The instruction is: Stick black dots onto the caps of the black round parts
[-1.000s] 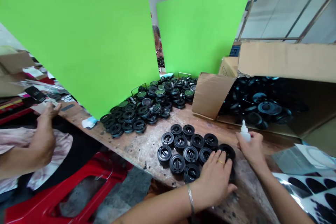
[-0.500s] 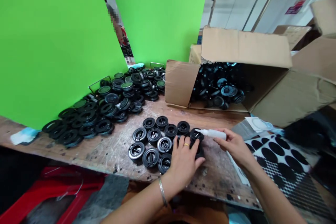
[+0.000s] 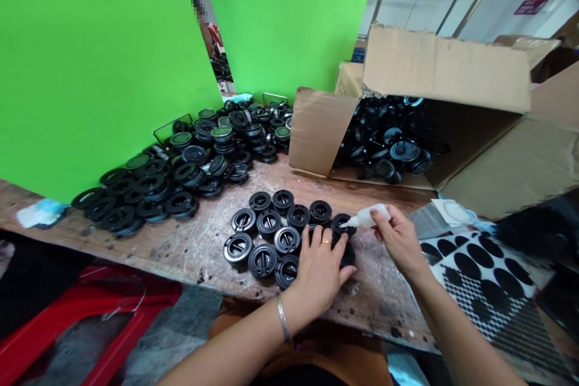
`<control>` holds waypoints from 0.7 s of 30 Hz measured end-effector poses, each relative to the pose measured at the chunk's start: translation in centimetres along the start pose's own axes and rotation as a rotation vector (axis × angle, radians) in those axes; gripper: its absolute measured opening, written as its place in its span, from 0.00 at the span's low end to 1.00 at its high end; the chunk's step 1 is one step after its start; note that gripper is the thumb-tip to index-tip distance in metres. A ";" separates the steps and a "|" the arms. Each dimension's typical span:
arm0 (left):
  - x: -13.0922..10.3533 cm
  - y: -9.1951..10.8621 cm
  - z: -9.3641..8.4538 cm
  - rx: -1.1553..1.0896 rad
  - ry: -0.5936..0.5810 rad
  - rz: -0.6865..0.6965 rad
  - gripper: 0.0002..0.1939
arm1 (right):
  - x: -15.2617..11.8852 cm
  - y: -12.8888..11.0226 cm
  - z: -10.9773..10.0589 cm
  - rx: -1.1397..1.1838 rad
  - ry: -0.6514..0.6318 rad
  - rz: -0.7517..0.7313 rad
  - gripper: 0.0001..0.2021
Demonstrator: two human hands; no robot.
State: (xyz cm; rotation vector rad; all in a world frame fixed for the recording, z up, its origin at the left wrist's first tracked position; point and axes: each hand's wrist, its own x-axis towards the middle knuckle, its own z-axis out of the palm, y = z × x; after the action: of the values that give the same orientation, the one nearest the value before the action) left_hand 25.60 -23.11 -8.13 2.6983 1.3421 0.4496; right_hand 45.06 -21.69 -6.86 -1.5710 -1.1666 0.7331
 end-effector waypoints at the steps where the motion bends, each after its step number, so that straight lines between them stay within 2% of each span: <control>1: 0.0 0.0 0.0 -0.001 -0.001 0.002 0.33 | 0.0 0.1 0.2 -0.045 0.007 -0.023 0.20; 14: 0.1 0.1 0.2 -0.003 0.000 -0.004 0.33 | 0.2 -1.0 2.1 -0.322 0.015 -0.201 0.15; 21: 0.2 0.3 -0.1 0.013 -0.017 -0.014 0.33 | 0.4 -1.6 2.7 -0.393 -0.007 -0.410 0.11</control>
State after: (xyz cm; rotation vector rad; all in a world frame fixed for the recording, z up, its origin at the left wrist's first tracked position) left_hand 25.90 -23.09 -7.96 2.6948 1.3637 0.4178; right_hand 42.34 -20.30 -6.15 -1.5643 -1.6465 0.2477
